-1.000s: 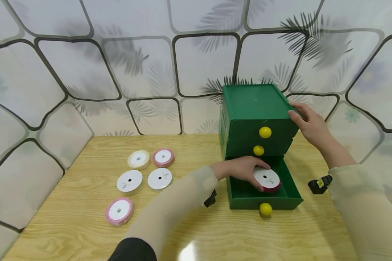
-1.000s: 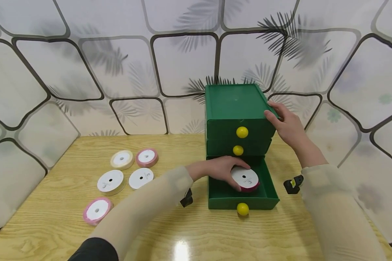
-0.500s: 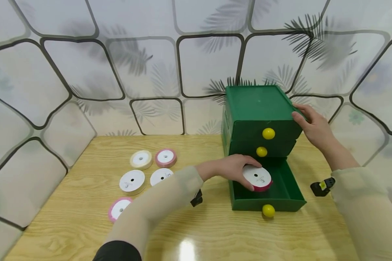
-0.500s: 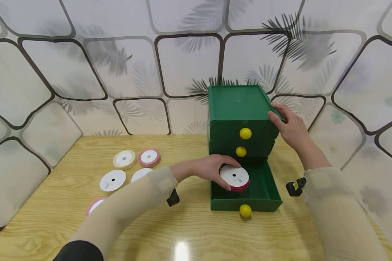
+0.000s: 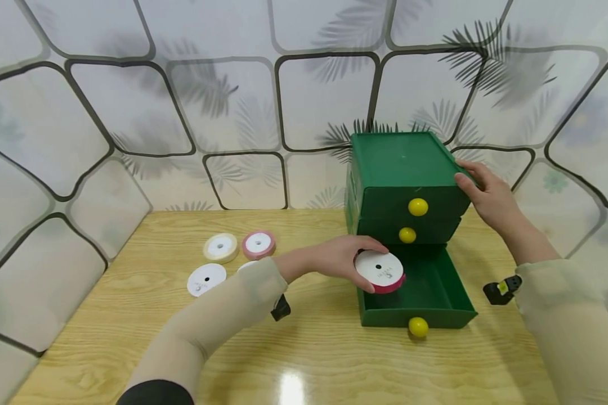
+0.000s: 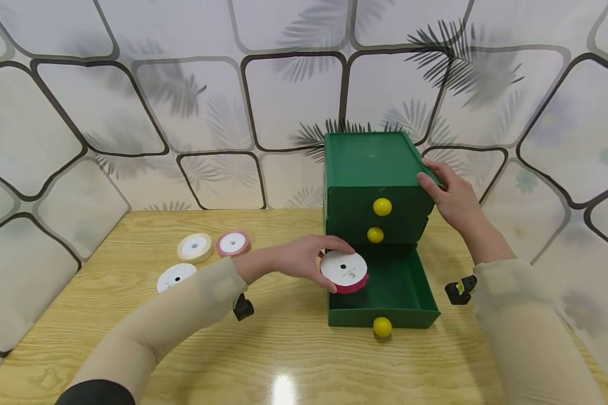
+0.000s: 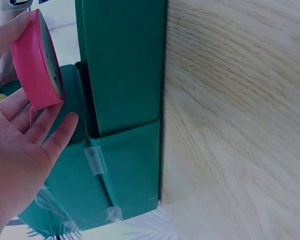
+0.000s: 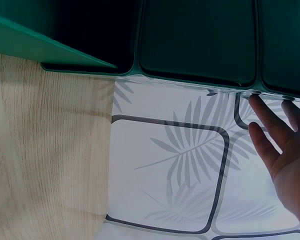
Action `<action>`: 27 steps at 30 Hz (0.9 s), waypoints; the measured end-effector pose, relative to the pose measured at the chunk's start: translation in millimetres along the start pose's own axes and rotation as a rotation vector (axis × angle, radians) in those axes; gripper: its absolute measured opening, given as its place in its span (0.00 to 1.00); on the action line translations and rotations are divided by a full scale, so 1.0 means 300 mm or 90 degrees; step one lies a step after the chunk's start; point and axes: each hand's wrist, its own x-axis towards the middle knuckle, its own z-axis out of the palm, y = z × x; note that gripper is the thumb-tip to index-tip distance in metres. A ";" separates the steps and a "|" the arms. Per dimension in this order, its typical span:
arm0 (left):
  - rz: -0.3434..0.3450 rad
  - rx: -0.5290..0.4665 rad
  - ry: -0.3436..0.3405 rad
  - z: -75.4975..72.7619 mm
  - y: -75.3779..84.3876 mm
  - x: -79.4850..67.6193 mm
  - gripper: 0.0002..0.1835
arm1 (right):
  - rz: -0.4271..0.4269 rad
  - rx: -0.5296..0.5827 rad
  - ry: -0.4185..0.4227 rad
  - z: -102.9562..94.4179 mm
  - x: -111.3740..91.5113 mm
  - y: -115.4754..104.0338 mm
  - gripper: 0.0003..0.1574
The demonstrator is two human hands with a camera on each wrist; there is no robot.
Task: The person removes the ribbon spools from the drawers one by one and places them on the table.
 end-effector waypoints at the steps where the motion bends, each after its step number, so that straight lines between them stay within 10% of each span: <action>1: -0.001 -0.002 0.003 -0.003 0.000 -0.009 0.39 | 0.000 0.000 0.000 0.000 0.001 0.000 0.39; 27: -0.075 -0.066 0.131 -0.056 -0.053 -0.387 0.39 | 0.000 -0.010 0.006 0.000 0.005 0.005 0.39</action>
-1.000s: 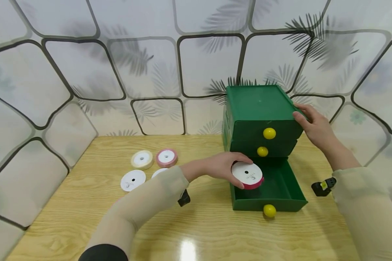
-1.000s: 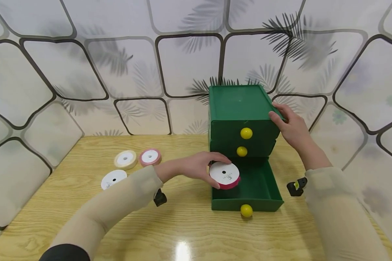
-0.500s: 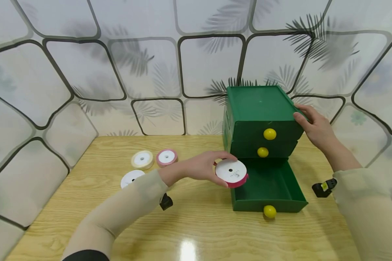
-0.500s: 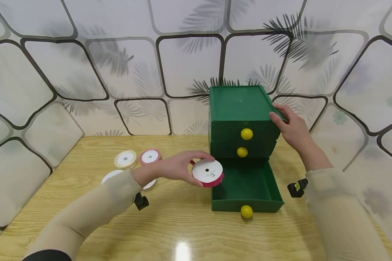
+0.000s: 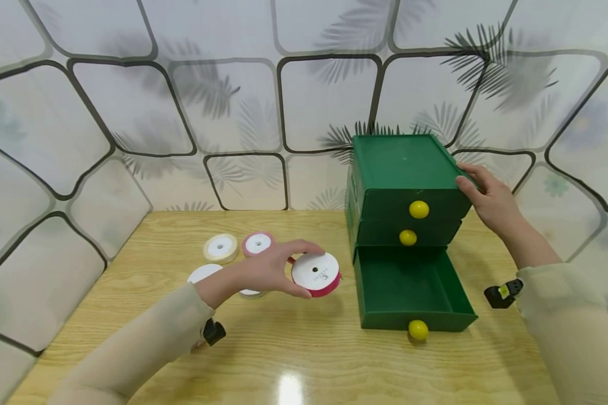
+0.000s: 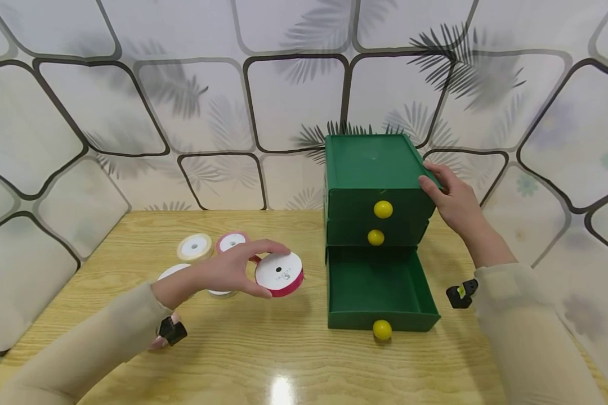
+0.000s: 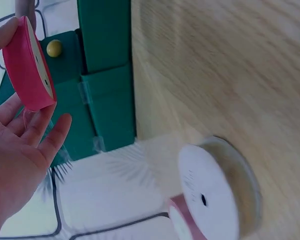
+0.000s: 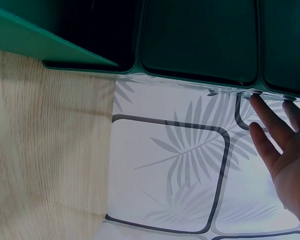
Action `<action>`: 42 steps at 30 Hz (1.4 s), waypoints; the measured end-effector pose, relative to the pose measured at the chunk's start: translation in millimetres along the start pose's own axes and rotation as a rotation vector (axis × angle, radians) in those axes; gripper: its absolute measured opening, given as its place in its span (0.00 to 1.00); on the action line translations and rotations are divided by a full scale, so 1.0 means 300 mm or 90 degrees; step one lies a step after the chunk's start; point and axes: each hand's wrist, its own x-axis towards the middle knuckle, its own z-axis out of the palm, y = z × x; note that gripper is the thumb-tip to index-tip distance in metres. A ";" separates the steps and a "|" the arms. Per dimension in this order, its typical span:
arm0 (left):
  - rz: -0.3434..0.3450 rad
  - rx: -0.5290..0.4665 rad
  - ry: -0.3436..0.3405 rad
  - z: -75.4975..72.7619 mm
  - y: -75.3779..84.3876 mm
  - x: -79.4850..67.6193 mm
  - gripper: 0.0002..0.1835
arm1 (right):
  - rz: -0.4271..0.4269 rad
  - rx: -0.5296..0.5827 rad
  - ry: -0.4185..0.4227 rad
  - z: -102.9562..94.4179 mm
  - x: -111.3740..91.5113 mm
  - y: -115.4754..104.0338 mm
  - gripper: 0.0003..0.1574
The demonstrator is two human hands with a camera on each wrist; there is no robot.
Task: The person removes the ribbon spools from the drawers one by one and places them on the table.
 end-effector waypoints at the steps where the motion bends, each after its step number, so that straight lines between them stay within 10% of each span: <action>1: 0.001 -0.002 0.005 -0.001 -0.006 -0.016 0.39 | 0.000 -0.001 0.001 0.000 -0.001 0.000 0.39; 20: -0.039 0.010 0.111 0.003 -0.130 -0.269 0.39 | -0.007 -0.007 0.011 -0.003 -0.004 0.002 0.38; 42: -0.119 0.006 0.064 0.018 -0.181 -0.437 0.39 | -0.002 -0.010 0.007 0.003 -0.004 -0.002 0.38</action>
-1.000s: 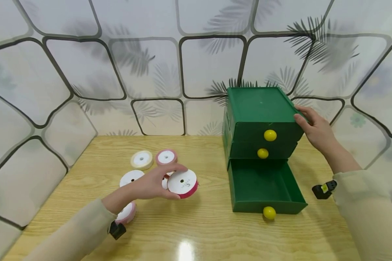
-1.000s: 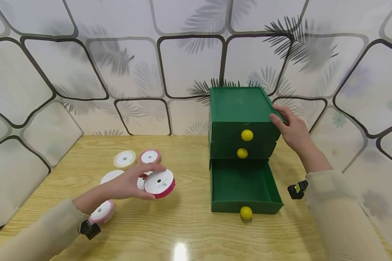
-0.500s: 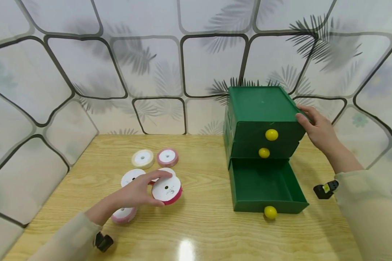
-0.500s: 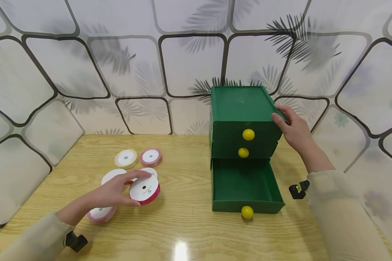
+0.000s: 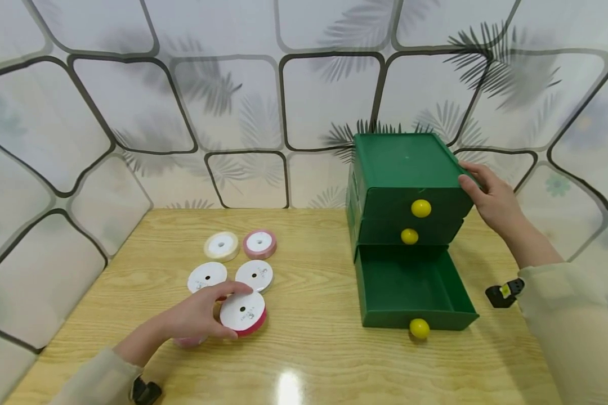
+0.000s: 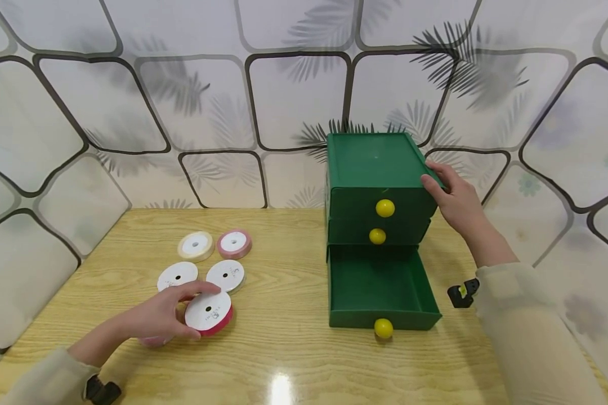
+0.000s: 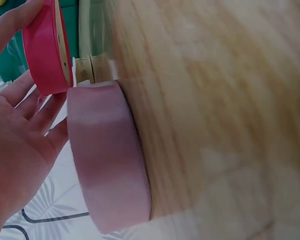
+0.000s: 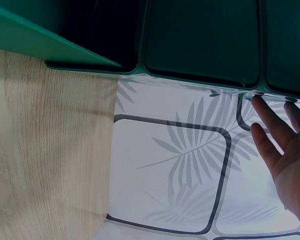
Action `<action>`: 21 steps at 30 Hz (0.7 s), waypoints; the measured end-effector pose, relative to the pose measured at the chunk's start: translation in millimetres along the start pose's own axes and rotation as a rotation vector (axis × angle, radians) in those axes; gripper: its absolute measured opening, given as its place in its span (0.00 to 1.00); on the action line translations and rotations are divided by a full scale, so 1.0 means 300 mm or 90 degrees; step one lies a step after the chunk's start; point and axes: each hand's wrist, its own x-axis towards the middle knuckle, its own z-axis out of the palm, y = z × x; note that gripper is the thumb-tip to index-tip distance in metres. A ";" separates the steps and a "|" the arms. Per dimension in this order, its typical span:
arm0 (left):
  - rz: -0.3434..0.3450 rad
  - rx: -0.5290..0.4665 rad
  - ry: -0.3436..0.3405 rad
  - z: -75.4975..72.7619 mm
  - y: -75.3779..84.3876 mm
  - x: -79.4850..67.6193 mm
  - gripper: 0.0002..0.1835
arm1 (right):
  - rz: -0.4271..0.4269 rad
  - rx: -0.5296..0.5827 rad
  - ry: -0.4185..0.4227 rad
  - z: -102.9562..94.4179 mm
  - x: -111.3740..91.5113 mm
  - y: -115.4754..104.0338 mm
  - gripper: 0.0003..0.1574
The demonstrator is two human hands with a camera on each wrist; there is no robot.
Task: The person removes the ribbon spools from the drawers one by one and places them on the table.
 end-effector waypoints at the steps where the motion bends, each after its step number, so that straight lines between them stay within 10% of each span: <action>1: -0.002 0.005 -0.001 0.002 -0.003 -0.003 0.39 | 0.000 0.001 0.001 0.000 0.000 0.000 0.38; 21: 0.011 0.069 -0.020 0.022 -0.037 0.005 0.39 | 0.008 0.004 0.005 0.002 -0.002 -0.004 0.39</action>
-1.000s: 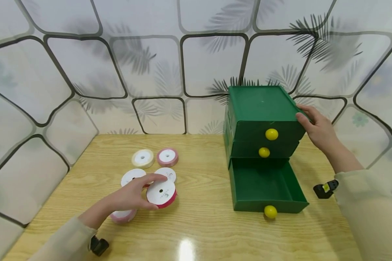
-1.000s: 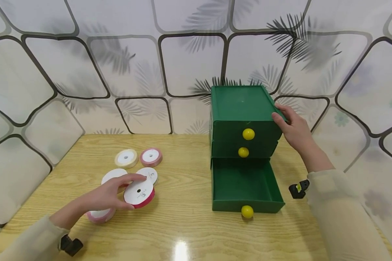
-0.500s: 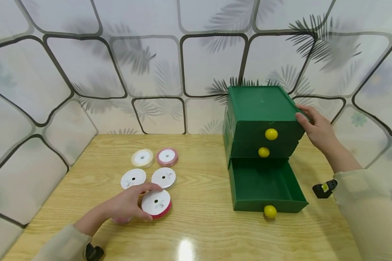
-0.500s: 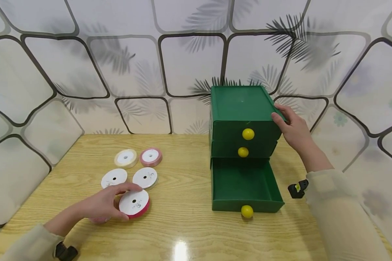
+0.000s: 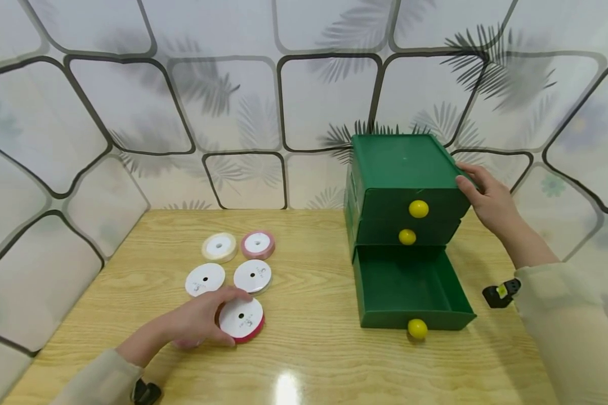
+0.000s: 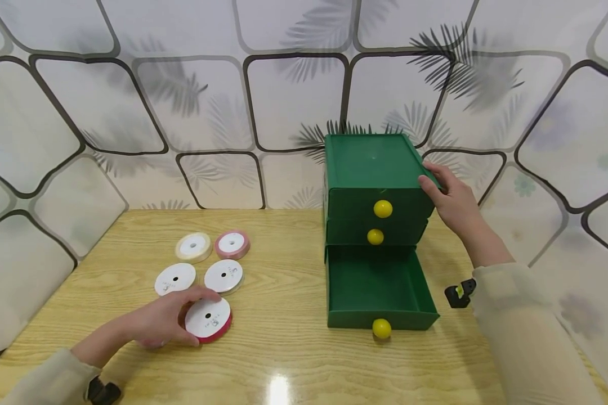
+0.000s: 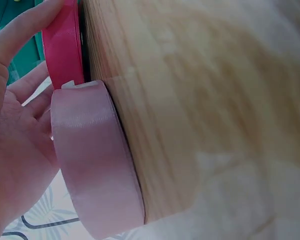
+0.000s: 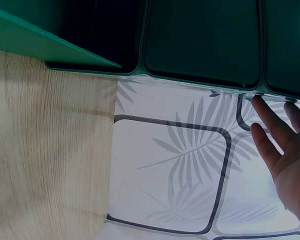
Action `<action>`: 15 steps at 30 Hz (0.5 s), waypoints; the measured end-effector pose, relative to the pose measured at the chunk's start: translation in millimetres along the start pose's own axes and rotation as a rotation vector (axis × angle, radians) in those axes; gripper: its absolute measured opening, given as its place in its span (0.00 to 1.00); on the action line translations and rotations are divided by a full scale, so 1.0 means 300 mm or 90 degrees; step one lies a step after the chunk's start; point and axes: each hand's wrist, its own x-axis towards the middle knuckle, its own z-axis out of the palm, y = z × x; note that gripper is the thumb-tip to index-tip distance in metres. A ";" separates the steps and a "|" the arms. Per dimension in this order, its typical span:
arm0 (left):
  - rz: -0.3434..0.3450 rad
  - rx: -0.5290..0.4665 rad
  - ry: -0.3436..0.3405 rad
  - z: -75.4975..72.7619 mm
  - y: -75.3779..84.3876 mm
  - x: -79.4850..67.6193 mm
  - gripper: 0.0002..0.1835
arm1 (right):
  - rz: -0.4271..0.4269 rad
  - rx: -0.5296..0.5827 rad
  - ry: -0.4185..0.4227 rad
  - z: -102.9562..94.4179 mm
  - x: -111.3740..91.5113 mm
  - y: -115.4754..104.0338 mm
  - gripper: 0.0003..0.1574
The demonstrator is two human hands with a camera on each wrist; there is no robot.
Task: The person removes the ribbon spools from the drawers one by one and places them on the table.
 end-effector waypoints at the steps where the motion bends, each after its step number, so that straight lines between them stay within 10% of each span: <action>1: 0.001 0.002 -0.001 0.000 0.002 0.000 0.39 | 0.001 0.000 -0.001 0.000 0.000 -0.001 0.39; 15: 0.009 0.033 0.027 -0.024 0.027 0.007 0.32 | -0.002 0.000 0.001 0.000 -0.002 -0.001 0.39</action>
